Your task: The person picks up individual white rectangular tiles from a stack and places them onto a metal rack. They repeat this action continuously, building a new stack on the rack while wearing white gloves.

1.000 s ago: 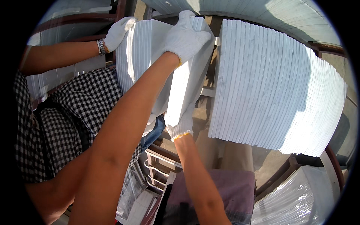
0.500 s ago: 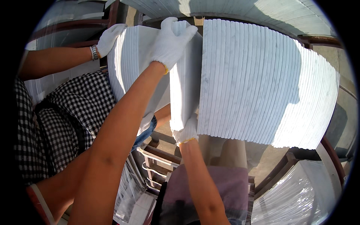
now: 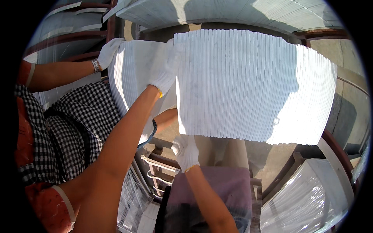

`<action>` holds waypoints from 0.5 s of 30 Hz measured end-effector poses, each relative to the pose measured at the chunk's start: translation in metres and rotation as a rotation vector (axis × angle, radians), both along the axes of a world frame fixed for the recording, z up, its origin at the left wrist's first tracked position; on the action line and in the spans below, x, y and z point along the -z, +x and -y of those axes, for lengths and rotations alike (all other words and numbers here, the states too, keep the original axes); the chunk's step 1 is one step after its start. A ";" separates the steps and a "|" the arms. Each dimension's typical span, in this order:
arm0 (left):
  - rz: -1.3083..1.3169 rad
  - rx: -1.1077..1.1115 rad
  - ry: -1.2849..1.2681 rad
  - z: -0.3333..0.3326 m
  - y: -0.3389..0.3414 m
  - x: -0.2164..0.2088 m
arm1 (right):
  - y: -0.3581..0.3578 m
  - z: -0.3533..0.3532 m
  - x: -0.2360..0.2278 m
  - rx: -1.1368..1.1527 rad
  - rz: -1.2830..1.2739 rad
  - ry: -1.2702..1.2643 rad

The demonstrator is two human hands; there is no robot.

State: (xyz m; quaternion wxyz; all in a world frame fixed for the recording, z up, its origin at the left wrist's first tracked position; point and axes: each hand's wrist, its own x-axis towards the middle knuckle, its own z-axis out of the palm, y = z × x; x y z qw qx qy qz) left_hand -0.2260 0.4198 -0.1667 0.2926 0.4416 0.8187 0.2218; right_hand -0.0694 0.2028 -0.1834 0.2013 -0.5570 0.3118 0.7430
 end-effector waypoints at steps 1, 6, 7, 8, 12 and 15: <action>-0.195 0.077 -0.041 0.002 -0.011 -0.003 | 0.004 -0.004 0.000 -0.029 -0.009 0.003; -0.867 0.196 -0.077 0.009 -0.107 -0.017 | 0.015 -0.023 -0.009 -0.143 -0.092 0.054; -0.891 0.202 -0.134 0.008 -0.125 -0.016 | 0.017 -0.024 -0.010 -0.158 -0.097 0.050; -0.911 0.209 -0.192 0.005 -0.127 -0.019 | 0.017 -0.025 -0.012 -0.173 -0.098 0.044; -0.892 0.189 -0.388 -0.012 -0.114 -0.024 | 0.013 -0.029 -0.013 -0.214 -0.112 -0.004; -0.956 0.208 -0.435 -0.016 -0.099 -0.019 | 0.008 -0.024 -0.014 -0.204 -0.118 0.003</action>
